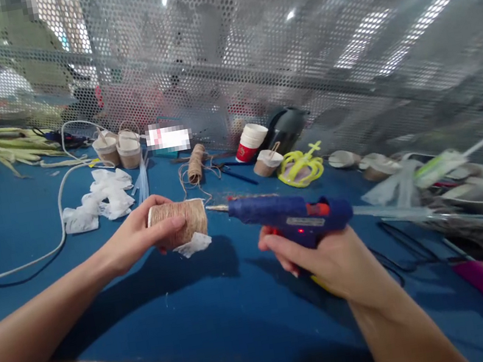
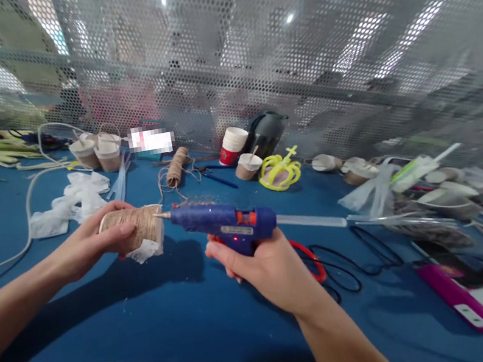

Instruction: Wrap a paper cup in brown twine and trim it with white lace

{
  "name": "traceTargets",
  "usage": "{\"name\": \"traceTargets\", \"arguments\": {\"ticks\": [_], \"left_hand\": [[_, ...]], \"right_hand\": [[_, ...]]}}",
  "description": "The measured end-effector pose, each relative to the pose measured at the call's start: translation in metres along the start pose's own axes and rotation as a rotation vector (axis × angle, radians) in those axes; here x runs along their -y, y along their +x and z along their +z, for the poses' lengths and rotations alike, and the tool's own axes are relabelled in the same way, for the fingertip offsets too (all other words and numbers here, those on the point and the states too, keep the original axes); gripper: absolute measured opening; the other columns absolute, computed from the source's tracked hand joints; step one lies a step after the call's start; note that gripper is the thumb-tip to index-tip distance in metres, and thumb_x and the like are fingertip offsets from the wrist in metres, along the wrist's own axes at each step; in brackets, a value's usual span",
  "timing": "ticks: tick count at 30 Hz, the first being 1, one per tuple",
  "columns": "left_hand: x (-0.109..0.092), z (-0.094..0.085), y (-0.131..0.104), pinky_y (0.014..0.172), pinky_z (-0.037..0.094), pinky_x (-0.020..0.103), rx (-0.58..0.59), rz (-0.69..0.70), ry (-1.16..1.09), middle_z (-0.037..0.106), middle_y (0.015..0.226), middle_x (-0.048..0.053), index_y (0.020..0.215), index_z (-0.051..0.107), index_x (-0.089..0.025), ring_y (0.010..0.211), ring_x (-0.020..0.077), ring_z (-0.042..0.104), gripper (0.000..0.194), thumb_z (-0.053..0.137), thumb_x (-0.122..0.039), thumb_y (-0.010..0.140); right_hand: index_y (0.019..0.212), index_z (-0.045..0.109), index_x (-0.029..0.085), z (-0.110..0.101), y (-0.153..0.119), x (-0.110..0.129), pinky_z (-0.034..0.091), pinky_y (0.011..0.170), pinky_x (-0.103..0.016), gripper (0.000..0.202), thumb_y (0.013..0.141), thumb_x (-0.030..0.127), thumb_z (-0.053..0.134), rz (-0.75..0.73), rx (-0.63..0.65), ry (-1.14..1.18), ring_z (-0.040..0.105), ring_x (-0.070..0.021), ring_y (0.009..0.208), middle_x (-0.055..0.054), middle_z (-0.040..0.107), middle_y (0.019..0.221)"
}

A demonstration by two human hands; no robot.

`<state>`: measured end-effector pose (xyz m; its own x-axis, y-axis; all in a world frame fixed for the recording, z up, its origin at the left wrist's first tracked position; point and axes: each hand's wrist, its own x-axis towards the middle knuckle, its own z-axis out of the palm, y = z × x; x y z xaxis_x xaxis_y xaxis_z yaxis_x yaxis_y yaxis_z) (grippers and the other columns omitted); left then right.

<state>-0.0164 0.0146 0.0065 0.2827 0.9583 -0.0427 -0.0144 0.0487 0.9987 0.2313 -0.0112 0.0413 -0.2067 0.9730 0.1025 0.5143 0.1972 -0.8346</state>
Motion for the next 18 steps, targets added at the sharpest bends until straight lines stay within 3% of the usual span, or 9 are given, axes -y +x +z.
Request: {"name": "traceTargets", "arguments": {"ticks": [9, 14, 18], "left_hand": [[0.0008, -0.0005, 0.0018, 0.045, 0.040, 0.019, -0.021, 0.012, 0.033, 0.055, 0.068, -0.002, 0.092, 0.047, -0.017, 0.055, 0.0097, 0.049, 0.042, 0.064, -0.048, 0.070], [0.0013, -0.0002, 0.0013, 0.046, 0.041, 0.020, -0.032, 0.024, 0.032, 0.055, 0.068, -0.001, 0.092, 0.047, -0.017, 0.056, 0.0106, 0.050, 0.043, 0.065, -0.048, 0.069], [0.0008, 0.0000, 0.0011, 0.046, 0.040, 0.021, -0.039, 0.015, 0.037, 0.054, 0.067, -0.001, 0.092, 0.047, -0.017, 0.055, 0.0107, 0.050, 0.043, 0.065, -0.048, 0.068]], "right_hand": [[0.056, 0.056, 0.024, 0.0006, -0.0055, -0.0077, 0.040, 0.037, -0.024, 0.024, 0.076, 0.038, 0.058, -0.191, -0.009, -0.290, 0.049, -0.0126, 0.038, 0.004, 0.050, 0.039], [0.054, 0.056, 0.025, 0.0005, -0.0054, -0.0096, 0.041, 0.040, -0.026, 0.026, 0.076, 0.037, 0.057, -0.213, -0.030, -0.331, 0.053, -0.0153, 0.044, 0.004, 0.049, 0.037], [0.051, 0.051, 0.024, 0.0013, -0.0050, -0.0046, 0.040, 0.039, -0.025, 0.029, 0.076, 0.037, 0.057, -0.178, -0.034, -0.299, 0.048, -0.0125, 0.037, 0.005, 0.048, 0.037]]}}
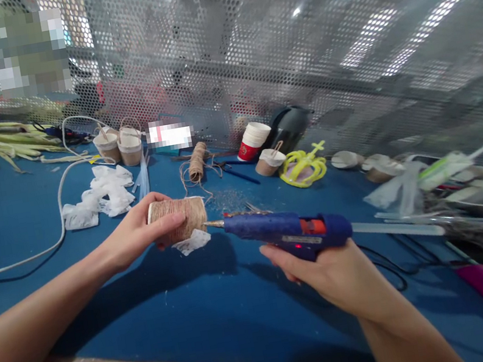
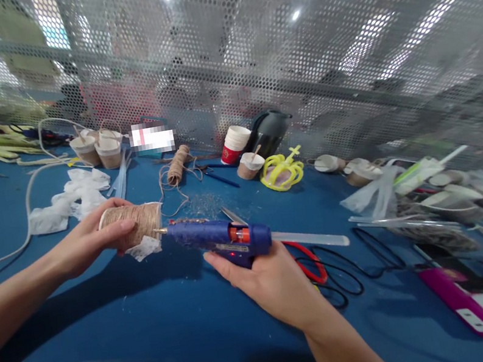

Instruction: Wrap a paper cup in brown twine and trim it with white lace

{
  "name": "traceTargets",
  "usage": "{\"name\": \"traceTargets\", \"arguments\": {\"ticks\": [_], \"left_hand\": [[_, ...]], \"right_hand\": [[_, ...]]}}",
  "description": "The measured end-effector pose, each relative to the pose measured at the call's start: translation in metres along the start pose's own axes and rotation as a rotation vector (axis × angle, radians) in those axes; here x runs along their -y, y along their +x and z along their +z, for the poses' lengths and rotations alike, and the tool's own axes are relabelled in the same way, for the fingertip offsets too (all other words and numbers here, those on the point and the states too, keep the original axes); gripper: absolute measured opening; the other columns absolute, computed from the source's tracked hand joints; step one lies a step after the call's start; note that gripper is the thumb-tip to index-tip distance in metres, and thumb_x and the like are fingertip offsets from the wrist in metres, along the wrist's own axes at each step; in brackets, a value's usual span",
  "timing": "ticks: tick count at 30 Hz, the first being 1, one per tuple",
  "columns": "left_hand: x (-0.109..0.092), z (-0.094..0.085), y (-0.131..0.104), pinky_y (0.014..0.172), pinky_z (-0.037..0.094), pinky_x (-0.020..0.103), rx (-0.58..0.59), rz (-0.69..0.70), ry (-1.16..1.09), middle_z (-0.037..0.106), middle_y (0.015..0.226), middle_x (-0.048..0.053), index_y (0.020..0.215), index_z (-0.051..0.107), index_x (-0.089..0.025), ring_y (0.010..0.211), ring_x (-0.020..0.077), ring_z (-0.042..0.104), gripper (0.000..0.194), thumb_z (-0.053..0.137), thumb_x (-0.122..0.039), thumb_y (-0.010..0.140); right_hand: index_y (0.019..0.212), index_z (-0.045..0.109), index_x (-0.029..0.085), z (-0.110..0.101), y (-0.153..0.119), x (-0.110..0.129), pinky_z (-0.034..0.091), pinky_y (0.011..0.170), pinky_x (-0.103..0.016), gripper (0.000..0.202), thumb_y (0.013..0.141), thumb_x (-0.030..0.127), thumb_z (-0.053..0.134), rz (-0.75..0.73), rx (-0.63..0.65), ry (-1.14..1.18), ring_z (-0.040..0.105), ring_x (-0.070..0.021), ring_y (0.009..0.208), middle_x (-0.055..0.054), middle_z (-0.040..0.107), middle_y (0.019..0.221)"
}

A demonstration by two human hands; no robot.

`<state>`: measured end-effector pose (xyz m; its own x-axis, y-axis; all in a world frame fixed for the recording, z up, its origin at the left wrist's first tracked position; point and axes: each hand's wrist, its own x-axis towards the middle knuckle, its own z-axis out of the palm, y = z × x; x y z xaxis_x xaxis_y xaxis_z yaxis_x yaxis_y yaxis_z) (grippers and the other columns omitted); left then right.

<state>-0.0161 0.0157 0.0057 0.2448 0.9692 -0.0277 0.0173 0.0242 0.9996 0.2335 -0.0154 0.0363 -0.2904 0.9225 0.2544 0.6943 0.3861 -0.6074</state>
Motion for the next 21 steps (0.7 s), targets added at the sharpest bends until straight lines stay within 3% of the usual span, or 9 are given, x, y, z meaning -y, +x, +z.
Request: {"name": "traceTargets", "arguments": {"ticks": [9, 15, 21], "left_hand": [[-0.001, 0.001, -0.002, 0.045, 0.039, 0.020, 0.017, -0.011, 0.027, 0.053, 0.064, -0.003, 0.090, 0.046, -0.018, 0.054, 0.0106, 0.049, 0.040, 0.063, -0.049, 0.070], [-0.002, 0.002, -0.001, 0.046, 0.040, 0.020, 0.025, -0.012, 0.008, 0.054, 0.066, -0.002, 0.092, 0.045, -0.018, 0.054, 0.0098, 0.048, 0.040, 0.062, -0.048, 0.071], [-0.004, 0.003, -0.005, 0.048, 0.041, 0.021, 0.027, 0.027, 0.043, 0.053, 0.067, -0.003, 0.094, 0.046, -0.019, 0.055, 0.0105, 0.049, 0.040, 0.063, -0.047, 0.071]], "right_hand": [[0.053, 0.052, 0.021, 0.001, 0.000, 0.012, 0.044, 0.045, -0.023, 0.031, 0.076, 0.040, 0.057, 0.162, -0.011, 0.080, 0.050, -0.0110, 0.040, 0.003, 0.052, 0.043], [0.056, 0.056, 0.019, 0.001, -0.001, 0.011, 0.043, 0.043, -0.022, 0.029, 0.075, 0.041, 0.058, 0.189, 0.060, 0.114, 0.049, -0.0104, 0.041, 0.003, 0.053, 0.044], [0.060, 0.057, 0.018, 0.001, 0.002, 0.006, 0.044, 0.039, -0.021, 0.028, 0.075, 0.042, 0.060, 0.216, 0.052, 0.220, 0.049, -0.0093, 0.039, 0.001, 0.056, 0.049]]}}
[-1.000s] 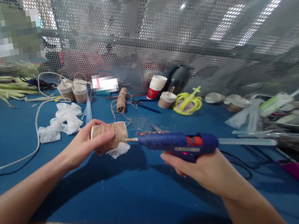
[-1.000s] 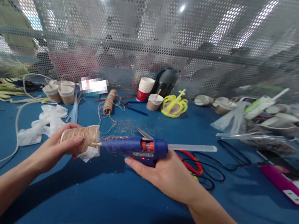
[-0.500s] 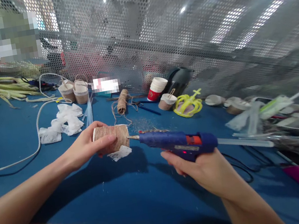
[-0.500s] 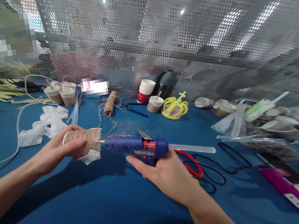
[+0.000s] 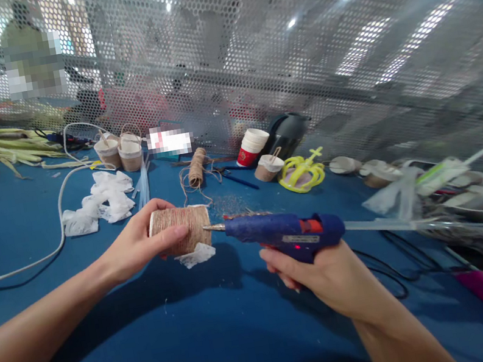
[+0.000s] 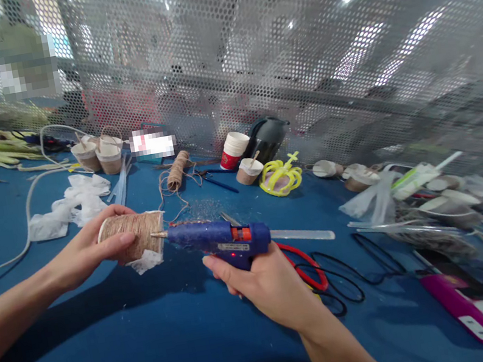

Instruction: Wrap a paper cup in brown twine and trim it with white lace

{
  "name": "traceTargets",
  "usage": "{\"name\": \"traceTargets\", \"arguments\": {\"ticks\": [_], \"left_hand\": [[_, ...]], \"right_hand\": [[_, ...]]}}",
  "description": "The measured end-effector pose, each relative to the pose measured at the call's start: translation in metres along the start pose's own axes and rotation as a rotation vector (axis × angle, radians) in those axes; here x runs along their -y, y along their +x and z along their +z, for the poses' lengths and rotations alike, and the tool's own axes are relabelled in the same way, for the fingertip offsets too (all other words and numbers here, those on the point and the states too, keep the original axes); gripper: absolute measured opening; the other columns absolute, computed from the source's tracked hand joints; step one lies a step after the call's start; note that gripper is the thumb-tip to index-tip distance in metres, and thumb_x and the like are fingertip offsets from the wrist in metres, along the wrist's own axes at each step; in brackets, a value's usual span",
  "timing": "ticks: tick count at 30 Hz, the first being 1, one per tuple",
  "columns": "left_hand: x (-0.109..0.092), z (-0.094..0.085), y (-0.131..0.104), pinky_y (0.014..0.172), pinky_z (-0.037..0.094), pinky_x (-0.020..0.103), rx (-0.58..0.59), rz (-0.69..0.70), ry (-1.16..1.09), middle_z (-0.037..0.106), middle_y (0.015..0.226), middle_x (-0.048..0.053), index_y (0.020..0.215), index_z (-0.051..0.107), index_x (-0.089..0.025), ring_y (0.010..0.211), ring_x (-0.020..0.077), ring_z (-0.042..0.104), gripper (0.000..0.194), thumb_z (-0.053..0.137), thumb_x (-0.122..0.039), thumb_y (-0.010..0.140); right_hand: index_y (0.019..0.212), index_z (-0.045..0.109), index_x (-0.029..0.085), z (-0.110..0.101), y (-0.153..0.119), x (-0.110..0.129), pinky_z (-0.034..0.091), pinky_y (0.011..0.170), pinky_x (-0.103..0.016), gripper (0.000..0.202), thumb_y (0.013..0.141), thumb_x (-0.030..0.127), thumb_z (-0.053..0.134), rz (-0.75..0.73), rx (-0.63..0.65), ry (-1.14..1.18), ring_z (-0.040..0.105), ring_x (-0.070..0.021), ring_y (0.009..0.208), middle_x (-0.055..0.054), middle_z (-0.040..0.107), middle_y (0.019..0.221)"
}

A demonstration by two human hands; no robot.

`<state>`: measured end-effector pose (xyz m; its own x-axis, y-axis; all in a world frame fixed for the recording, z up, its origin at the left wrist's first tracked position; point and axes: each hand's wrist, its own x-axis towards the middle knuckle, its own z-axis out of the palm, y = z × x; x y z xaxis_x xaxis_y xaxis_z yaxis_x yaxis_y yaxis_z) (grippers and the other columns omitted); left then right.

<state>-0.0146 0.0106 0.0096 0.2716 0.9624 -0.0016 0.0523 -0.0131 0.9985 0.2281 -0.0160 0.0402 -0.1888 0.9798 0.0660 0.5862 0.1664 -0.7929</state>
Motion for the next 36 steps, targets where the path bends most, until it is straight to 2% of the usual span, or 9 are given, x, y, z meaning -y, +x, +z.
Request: {"name": "traceTargets", "arguments": {"ticks": [7, 15, 19, 25, 32, 36], "left_hand": [[-0.0030, 0.0006, -0.0032, 0.054, 0.043, 0.023, -0.034, 0.071, 0.095, 0.054, 0.075, 0.000, 0.094, 0.047, -0.018, 0.062, 0.0135, 0.052, 0.042, 0.065, -0.044, 0.066], [-0.0019, -0.0009, -0.0051, 0.057, 0.044, 0.024, -0.030, 0.128, 0.207, 0.053, 0.079, -0.001, 0.098, 0.045, -0.021, 0.065, 0.0140, 0.052, 0.044, 0.065, -0.045, 0.067], [-0.0018, -0.0007, -0.0064, 0.057, 0.043, 0.023, -0.013, 0.129, 0.206, 0.052, 0.078, -0.001, 0.099, 0.044, -0.021, 0.065, 0.0139, 0.050, 0.045, 0.065, -0.045, 0.067], [-0.0003, -0.0013, -0.0053, 0.056, 0.044, 0.023, -0.034, 0.129, 0.172, 0.053, 0.080, 0.000, 0.100, 0.044, -0.021, 0.066, 0.0143, 0.051, 0.046, 0.066, -0.044, 0.067], [-0.0008, -0.0004, -0.0067, 0.058, 0.046, 0.025, -0.044, 0.161, 0.198, 0.054, 0.080, 0.000, 0.098, 0.046, -0.021, 0.067, 0.0152, 0.052, 0.045, 0.068, -0.043, 0.065], [-0.0007, -0.0004, -0.0072, 0.057, 0.045, 0.024, -0.031, 0.178, 0.201, 0.055, 0.080, 0.000, 0.098, 0.046, -0.021, 0.065, 0.0147, 0.052, 0.045, 0.068, -0.042, 0.064]], "right_hand": [[0.065, 0.058, 0.017, -0.0001, 0.0056, -0.0043, 0.043, 0.035, -0.020, 0.029, 0.076, 0.044, 0.059, -0.030, 0.018, 0.036, 0.047, -0.0090, 0.038, 0.001, 0.056, 0.049], [0.060, 0.057, 0.016, 0.0058, 0.0026, 0.0011, 0.039, 0.036, -0.019, 0.028, 0.074, 0.040, 0.062, 0.011, -0.095, 0.110, 0.044, -0.0072, 0.038, 0.003, 0.051, 0.045], [0.061, 0.057, 0.015, 0.0049, 0.0037, -0.0005, 0.040, 0.036, -0.019, 0.028, 0.076, 0.040, 0.060, -0.001, -0.094, 0.096, 0.044, -0.0071, 0.038, 0.003, 0.051, 0.046], [0.063, 0.056, 0.016, 0.0011, 0.0020, -0.0002, 0.040, 0.034, -0.019, 0.027, 0.075, 0.040, 0.060, -0.019, -0.013, 0.088, 0.045, -0.0069, 0.038, 0.001, 0.053, 0.051], [0.064, 0.058, 0.016, 0.0021, 0.0030, 0.0006, 0.039, 0.034, -0.019, 0.027, 0.075, 0.040, 0.060, -0.007, -0.096, 0.103, 0.043, -0.0068, 0.036, 0.003, 0.052, 0.047], [0.063, 0.057, 0.016, 0.0026, 0.0031, -0.0008, 0.039, 0.035, -0.019, 0.029, 0.075, 0.042, 0.060, -0.005, -0.071, 0.099, 0.044, -0.0071, 0.036, 0.003, 0.051, 0.046]]}}
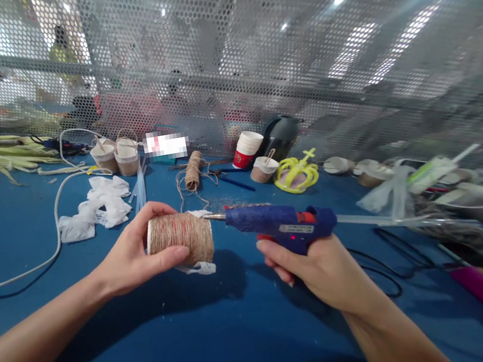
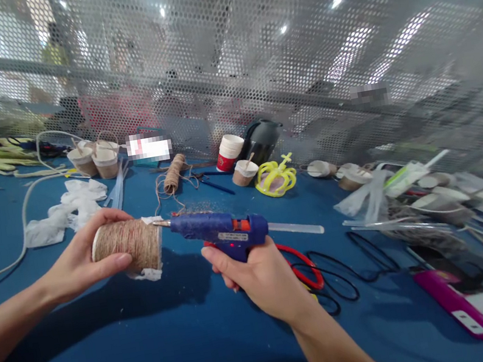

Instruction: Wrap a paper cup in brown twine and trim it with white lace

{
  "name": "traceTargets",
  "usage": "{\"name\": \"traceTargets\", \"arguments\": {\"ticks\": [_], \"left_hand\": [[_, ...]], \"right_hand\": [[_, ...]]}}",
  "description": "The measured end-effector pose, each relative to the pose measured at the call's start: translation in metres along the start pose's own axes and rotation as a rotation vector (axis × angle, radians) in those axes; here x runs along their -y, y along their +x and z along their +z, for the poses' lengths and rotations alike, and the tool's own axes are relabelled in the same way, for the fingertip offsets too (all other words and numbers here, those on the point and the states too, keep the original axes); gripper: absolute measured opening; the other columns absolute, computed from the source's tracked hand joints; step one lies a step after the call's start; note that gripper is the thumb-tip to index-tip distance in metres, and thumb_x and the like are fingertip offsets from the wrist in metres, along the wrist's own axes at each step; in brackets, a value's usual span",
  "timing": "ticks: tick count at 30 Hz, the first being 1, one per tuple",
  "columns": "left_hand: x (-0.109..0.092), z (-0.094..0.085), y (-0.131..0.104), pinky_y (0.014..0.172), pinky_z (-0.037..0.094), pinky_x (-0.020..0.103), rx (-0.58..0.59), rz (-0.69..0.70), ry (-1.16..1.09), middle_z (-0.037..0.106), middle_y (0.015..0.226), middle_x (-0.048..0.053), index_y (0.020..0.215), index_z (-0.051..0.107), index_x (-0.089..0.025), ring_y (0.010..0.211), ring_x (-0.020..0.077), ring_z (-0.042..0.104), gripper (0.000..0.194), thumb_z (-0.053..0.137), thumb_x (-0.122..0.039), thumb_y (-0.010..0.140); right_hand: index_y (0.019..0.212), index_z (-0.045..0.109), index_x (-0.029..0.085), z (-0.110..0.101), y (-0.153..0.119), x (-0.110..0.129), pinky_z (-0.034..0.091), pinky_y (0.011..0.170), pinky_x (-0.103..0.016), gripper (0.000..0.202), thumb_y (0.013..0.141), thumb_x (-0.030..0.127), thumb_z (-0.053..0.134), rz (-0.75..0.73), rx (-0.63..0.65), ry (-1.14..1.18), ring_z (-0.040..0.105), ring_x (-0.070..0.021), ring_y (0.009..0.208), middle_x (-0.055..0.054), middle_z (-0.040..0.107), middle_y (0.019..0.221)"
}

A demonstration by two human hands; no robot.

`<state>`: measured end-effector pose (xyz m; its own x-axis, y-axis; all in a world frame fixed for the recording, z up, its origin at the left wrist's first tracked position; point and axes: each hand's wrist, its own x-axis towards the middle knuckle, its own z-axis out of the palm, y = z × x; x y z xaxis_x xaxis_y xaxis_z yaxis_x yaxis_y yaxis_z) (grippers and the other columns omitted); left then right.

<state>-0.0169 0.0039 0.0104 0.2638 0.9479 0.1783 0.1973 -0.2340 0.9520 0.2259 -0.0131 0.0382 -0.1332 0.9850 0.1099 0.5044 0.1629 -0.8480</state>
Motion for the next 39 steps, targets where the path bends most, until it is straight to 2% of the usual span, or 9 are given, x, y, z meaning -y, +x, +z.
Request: {"name": "traceTargets", "arguments": {"ticks": [4, 8, 12, 18, 26, 39], "left_hand": [[0.0005, -0.0004, 0.0002, 0.057, 0.045, 0.024, 0.003, -0.007, 0.003, 0.054, 0.080, 0.000, 0.099, 0.046, -0.021, 0.065, 0.0146, 0.052, 0.045, 0.068, -0.041, 0.065], [0.0016, -0.0009, 0.0010, 0.057, 0.044, 0.023, -0.020, -0.030, -0.016, 0.053, 0.080, 0.000, 0.099, 0.045, -0.021, 0.065, 0.0138, 0.051, 0.046, 0.067, -0.042, 0.065], [0.0013, 0.0000, 0.0026, 0.055, 0.044, 0.023, -0.027, -0.064, -0.092, 0.053, 0.077, -0.001, 0.097, 0.046, -0.020, 0.064, 0.0137, 0.052, 0.046, 0.068, -0.043, 0.064], [0.0014, 0.0029, 0.0047, 0.048, 0.045, 0.022, -0.035, -0.125, -0.262, 0.053, 0.070, -0.002, 0.093, 0.046, -0.018, 0.055, 0.0109, 0.051, 0.043, 0.067, -0.043, 0.066], [0.0023, 0.0027, 0.0064, 0.044, 0.043, 0.019, -0.017, -0.146, -0.338, 0.055, 0.069, -0.002, 0.092, 0.045, -0.018, 0.054, 0.0097, 0.051, 0.039, 0.065, -0.043, 0.070], [0.0018, 0.0017, 0.0043, 0.045, 0.043, 0.020, -0.039, -0.093, -0.239, 0.052, 0.065, -0.004, 0.091, 0.044, -0.018, 0.052, 0.0094, 0.049, 0.041, 0.065, -0.043, 0.067]], "right_hand": [[0.061, 0.056, 0.016, -0.0004, -0.0012, -0.0003, 0.039, 0.035, -0.019, 0.029, 0.075, 0.040, 0.061, 0.005, -0.023, 0.004, 0.044, -0.0070, 0.037, 0.003, 0.050, 0.046], [0.063, 0.056, 0.016, -0.0019, -0.0010, -0.0005, 0.040, 0.033, -0.019, 0.030, 0.075, 0.043, 0.060, -0.025, 0.061, 0.003, 0.044, -0.0070, 0.036, 0.002, 0.053, 0.049], [0.066, 0.058, 0.016, -0.0035, -0.0022, -0.0014, 0.041, 0.033, -0.019, 0.030, 0.075, 0.045, 0.059, -0.036, 0.076, -0.020, 0.045, -0.0076, 0.036, 0.001, 0.053, 0.049], [0.057, 0.055, 0.017, -0.0026, -0.0080, 0.0012, 0.042, 0.037, -0.020, 0.031, 0.075, 0.043, 0.059, -0.010, 0.090, -0.070, 0.046, -0.0081, 0.039, 0.002, 0.052, 0.047], [0.058, 0.054, 0.018, -0.0019, -0.0100, 0.0048, 0.041, 0.039, -0.021, 0.028, 0.074, 0.040, 0.059, 0.021, 0.092, -0.085, 0.046, -0.0084, 0.041, 0.002, 0.052, 0.049], [0.059, 0.056, 0.018, -0.0014, -0.0088, 0.0050, 0.041, 0.039, -0.021, 0.028, 0.073, 0.042, 0.060, 0.038, 0.055, -0.077, 0.046, -0.0089, 0.040, 0.002, 0.052, 0.048]]}}
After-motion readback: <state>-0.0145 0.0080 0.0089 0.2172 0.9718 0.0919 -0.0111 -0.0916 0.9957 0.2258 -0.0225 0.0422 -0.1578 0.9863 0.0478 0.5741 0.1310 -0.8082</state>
